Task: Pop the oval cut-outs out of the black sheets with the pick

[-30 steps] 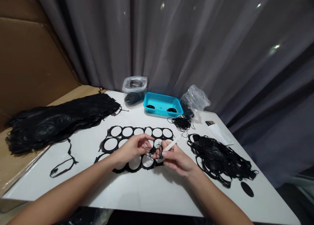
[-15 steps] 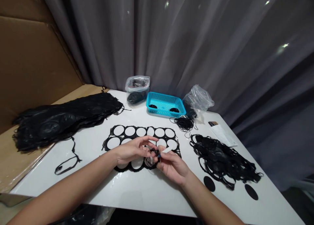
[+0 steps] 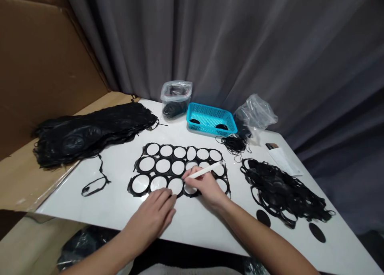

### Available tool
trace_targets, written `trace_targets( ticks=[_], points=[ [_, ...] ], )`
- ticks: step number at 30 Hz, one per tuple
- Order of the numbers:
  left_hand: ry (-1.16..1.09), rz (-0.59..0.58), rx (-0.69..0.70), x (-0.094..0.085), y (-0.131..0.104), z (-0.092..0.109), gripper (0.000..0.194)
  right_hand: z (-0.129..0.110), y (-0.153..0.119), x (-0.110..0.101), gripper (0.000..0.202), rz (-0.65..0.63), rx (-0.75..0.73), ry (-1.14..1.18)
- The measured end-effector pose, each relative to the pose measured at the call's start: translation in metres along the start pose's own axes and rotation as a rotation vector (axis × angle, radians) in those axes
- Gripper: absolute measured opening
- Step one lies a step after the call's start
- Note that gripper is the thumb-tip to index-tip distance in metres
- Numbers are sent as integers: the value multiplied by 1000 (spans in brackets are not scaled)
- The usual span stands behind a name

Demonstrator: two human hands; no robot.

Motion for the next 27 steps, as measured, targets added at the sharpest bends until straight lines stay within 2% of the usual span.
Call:
trace_targets(
  ticks=[3, 5, 13, 18, 23, 25, 27],
  points=[
    [204, 70, 66, 9, -24, 8, 33, 3, -9, 20, 17, -196, -82, -330],
    [247, 71, 78, 12, -28, 8, 36, 1, -14, 27, 19, -252, -135, -448],
    [188, 56, 50, 13, -27, 4, 37, 0, -15, 32, 21, -288, -169, -547],
    [191, 45, 53, 13, -27, 4, 37, 0, -20, 36, 20, -328, -241, -645],
    [212, 49, 61, 14, -26, 4, 34, -6, -36, 59, 13, -520, -442, -815],
    [201, 42, 64, 15, -26, 4, 33, -13, -26, 53, 12, -521, -508, -896],
    [188, 25, 67, 16, -27, 5, 34, -26, 3, 26, 9, -372, -528, -984]
  ],
)
Point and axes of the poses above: each hand's wrist, its own y-axis towards the middle knuckle, its own x-axis out of the palm, z = x × y, the point moved 9 cm from there along y, towards the middle knuckle, and after that the axes turned 15 degrees about -x, right-handed, at the moved point
